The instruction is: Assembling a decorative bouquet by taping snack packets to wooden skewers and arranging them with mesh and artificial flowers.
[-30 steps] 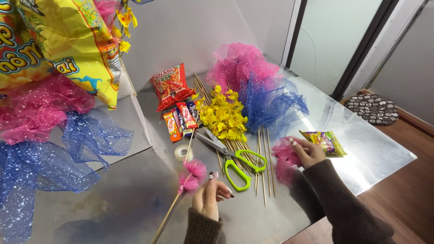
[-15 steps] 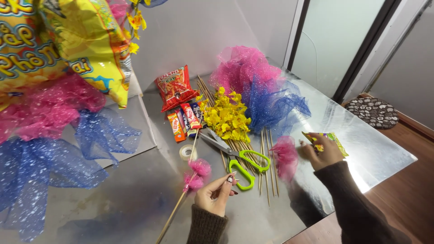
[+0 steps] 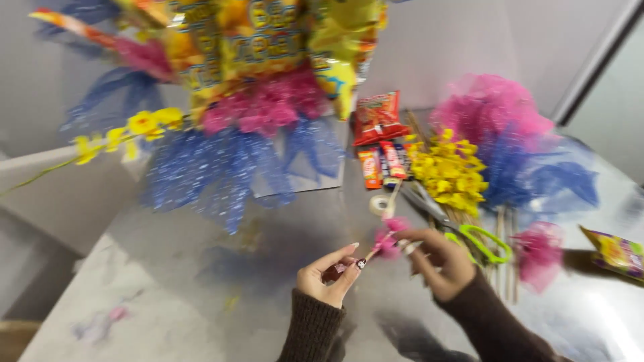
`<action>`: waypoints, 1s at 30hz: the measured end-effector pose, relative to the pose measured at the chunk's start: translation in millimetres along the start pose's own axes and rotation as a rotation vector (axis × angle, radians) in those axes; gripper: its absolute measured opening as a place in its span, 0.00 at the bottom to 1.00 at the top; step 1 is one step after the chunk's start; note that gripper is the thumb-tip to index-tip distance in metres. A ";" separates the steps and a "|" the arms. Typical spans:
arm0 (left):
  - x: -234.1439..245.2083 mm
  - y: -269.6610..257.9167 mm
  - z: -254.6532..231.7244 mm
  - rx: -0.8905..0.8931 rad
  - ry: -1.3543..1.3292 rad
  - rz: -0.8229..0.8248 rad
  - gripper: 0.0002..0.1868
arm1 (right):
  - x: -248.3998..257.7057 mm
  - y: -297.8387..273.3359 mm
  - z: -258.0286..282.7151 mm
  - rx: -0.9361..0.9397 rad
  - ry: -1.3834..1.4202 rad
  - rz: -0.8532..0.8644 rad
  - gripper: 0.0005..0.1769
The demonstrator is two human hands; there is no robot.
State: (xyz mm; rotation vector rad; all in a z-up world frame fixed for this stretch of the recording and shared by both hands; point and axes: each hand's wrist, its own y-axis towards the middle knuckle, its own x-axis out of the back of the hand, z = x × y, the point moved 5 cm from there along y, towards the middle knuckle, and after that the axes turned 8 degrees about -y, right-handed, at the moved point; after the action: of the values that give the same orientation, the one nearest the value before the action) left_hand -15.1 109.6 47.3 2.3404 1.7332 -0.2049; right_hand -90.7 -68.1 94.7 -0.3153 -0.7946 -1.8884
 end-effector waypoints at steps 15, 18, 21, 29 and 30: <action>337.3 -55.7 -42.1 -0.098 0.686 -0.884 0.14 | -177.5 -6.1 79.4 0.050 0.082 0.340 0.14; 390.0 -51.8 -22.3 -0.188 0.875 -1.003 0.10 | -196.3 -9.1 77.4 0.018 0.048 0.381 0.13; 393.9 -49.8 -29.1 -0.187 1.060 -0.964 0.06 | -204.6 -10.5 80.7 0.092 0.044 0.382 0.13; 390.6 -37.8 -28.4 -0.013 1.188 -0.966 0.04 | -210.3 -9.6 74.5 0.082 0.036 0.389 0.13; 389.1 -34.0 -30.2 -0.111 1.263 -0.904 0.05 | -209.7 -9.6 73.4 0.088 0.044 0.382 0.14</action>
State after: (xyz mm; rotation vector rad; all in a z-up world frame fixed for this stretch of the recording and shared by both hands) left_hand 66.2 486.7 -20.9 1.3551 3.0457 1.4572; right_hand -15.1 131.6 32.4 -0.3431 -0.7280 -1.4938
